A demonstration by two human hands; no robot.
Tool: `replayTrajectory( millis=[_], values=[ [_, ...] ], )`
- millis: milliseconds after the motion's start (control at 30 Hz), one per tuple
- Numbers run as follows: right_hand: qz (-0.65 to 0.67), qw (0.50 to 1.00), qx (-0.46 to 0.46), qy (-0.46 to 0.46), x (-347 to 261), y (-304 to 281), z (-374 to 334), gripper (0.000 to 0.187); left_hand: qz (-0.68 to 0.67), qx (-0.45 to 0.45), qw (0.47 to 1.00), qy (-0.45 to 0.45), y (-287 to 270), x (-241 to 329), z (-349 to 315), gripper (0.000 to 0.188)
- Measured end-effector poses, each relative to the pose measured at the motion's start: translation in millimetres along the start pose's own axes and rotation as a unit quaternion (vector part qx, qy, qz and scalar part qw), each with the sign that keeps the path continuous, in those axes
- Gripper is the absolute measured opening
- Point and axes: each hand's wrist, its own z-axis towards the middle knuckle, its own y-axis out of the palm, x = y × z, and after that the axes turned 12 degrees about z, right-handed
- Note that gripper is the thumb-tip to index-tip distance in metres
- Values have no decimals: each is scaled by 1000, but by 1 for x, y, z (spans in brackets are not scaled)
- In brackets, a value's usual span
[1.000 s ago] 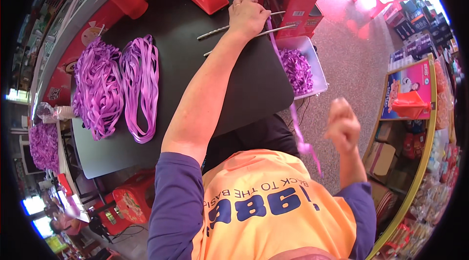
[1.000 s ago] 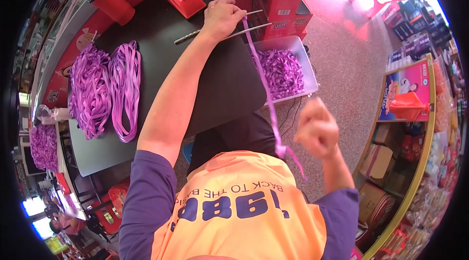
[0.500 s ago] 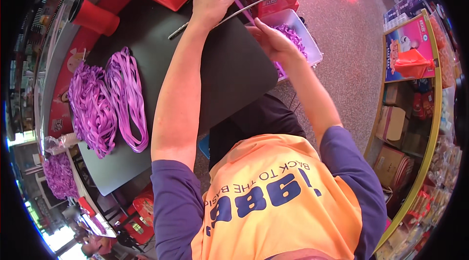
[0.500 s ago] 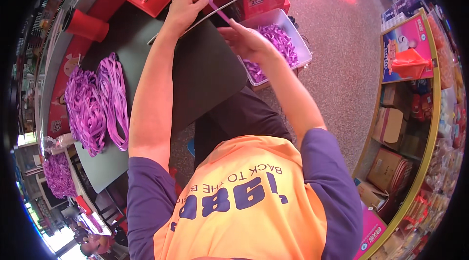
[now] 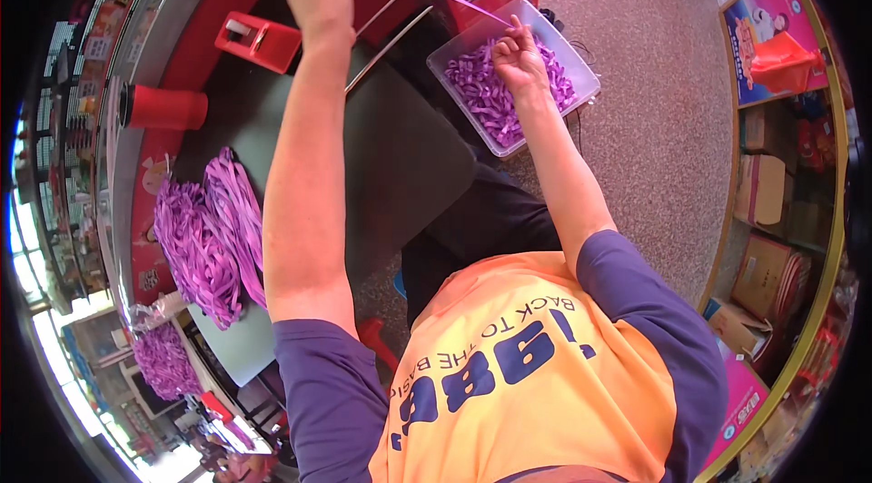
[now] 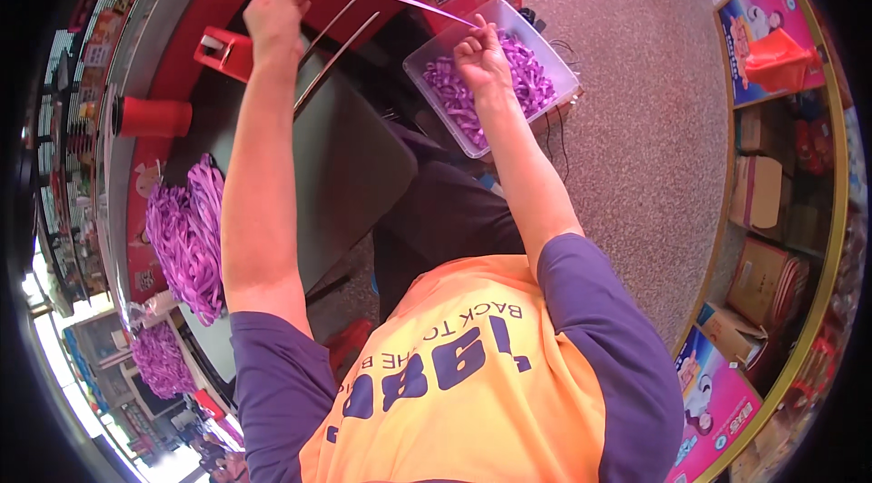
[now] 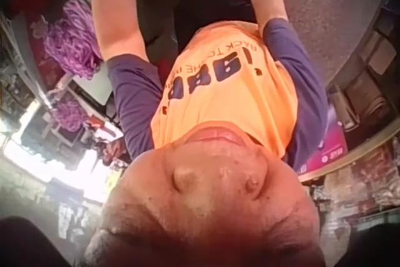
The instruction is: Tying and measuring purple ribbons using metal rods as a jig.
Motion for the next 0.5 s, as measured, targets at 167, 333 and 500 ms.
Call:
replayTrajectory(
  millis=[167,333,500],
  values=[
    [-99,991,-79,-50,-66,-1,-15,37,-207,55,976,45,-4,51,-5,18],
    [-71,984,28,-161,-94,34,-40,44,-244,95,956,134,-61,96,-33,22],
    [-34,987,1,-158,-90,64,-60,42,-274,138,940,150,-146,108,-74,29]
  ],
)
